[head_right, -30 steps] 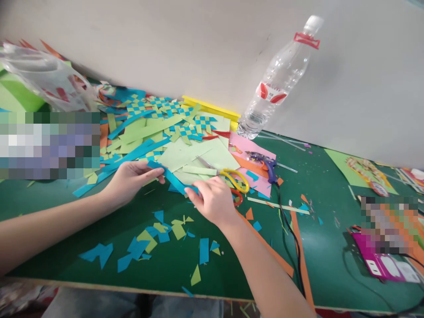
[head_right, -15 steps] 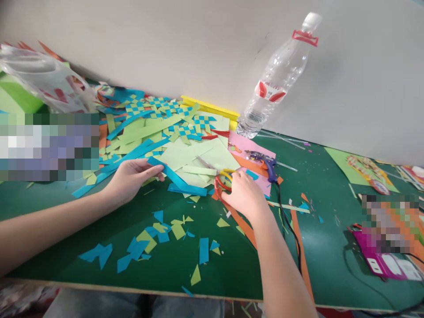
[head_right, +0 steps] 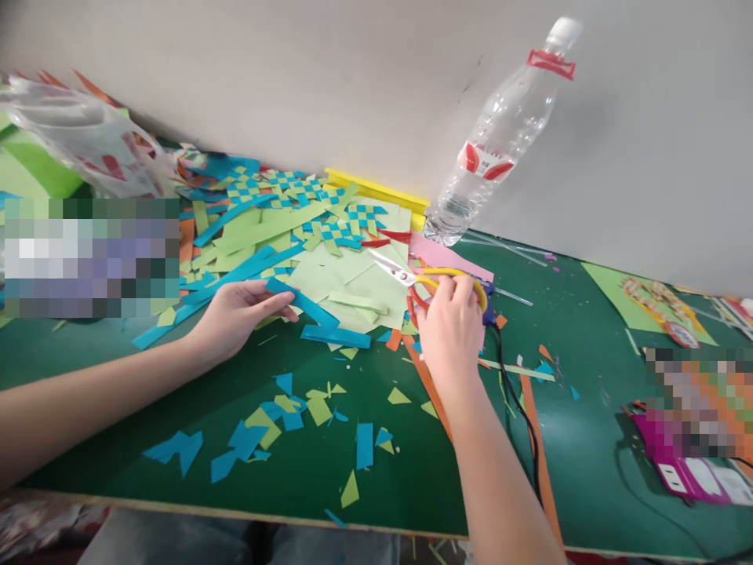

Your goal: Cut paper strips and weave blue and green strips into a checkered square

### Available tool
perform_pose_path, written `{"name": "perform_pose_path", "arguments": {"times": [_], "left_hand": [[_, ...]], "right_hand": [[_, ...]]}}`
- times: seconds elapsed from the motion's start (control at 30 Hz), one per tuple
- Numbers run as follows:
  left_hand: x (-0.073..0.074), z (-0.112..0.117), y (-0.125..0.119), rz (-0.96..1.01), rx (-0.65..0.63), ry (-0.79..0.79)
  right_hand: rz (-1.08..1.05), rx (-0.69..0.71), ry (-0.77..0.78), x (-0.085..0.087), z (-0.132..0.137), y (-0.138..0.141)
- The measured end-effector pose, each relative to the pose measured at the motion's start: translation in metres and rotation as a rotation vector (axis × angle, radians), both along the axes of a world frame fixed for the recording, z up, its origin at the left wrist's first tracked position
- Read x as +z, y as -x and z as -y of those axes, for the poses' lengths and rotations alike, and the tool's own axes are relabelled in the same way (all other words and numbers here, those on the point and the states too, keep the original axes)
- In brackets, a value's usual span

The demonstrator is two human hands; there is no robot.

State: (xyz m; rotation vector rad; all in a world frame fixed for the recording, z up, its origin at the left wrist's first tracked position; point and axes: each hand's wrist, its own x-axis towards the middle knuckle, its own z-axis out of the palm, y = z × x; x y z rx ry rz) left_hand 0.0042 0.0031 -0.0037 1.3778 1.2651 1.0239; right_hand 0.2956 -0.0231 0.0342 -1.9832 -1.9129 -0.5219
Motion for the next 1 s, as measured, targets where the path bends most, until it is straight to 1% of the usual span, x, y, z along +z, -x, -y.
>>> {"name": "perform_pose_path", "arguments": {"times": [0.07, 0.17, 0.27, 0.33, 0.4, 0.5, 0.63, 0.77, 0.9, 1.0], "left_hand": [[0.0, 0.0, 0.0, 0.019, -0.002, 0.005], [0.0, 0.0, 0.0, 0.064, -0.01, 0.009], [0.001, 0.001, 0.0, 0.09, -0.016, 0.011], [0.003, 0.002, 0.0, 0.101, -0.026, 0.014], [0.005, 0.003, 0.0, 0.094, -0.039, 0.014], [0.009, 0.005, 0.001, 0.041, -0.05, -0.013], [0.011, 0.006, 0.003, -0.058, -0.064, -0.13], [0.014, 0.007, 0.004, -0.101, -0.066, -0.239], [0.019, 0.01, 0.003, -0.072, -0.074, -0.287], [0.02, 0.013, 0.003, -0.083, -0.06, -0.293]], "right_hand": [[-0.06, 0.008, -0.09, 0.002, -0.002, -0.002], [-0.258, 0.108, -0.143, 0.003, -0.003, 0.0], [-0.476, 0.224, -0.076, 0.004, -0.002, 0.008], [-0.569, 0.266, -0.004, 0.004, 0.0, 0.016], [-0.623, 0.338, 0.056, 0.002, 0.004, 0.024], [-0.578, 0.46, 0.147, 0.0, 0.01, 0.034], [-0.438, 0.543, 0.232, -0.001, 0.019, 0.045], [-0.381, 0.575, 0.261, -0.004, 0.021, 0.048], [-0.386, 0.566, 0.282, -0.007, 0.02, 0.048], [-0.379, 0.576, 0.281, -0.007, 0.019, 0.048]]}}
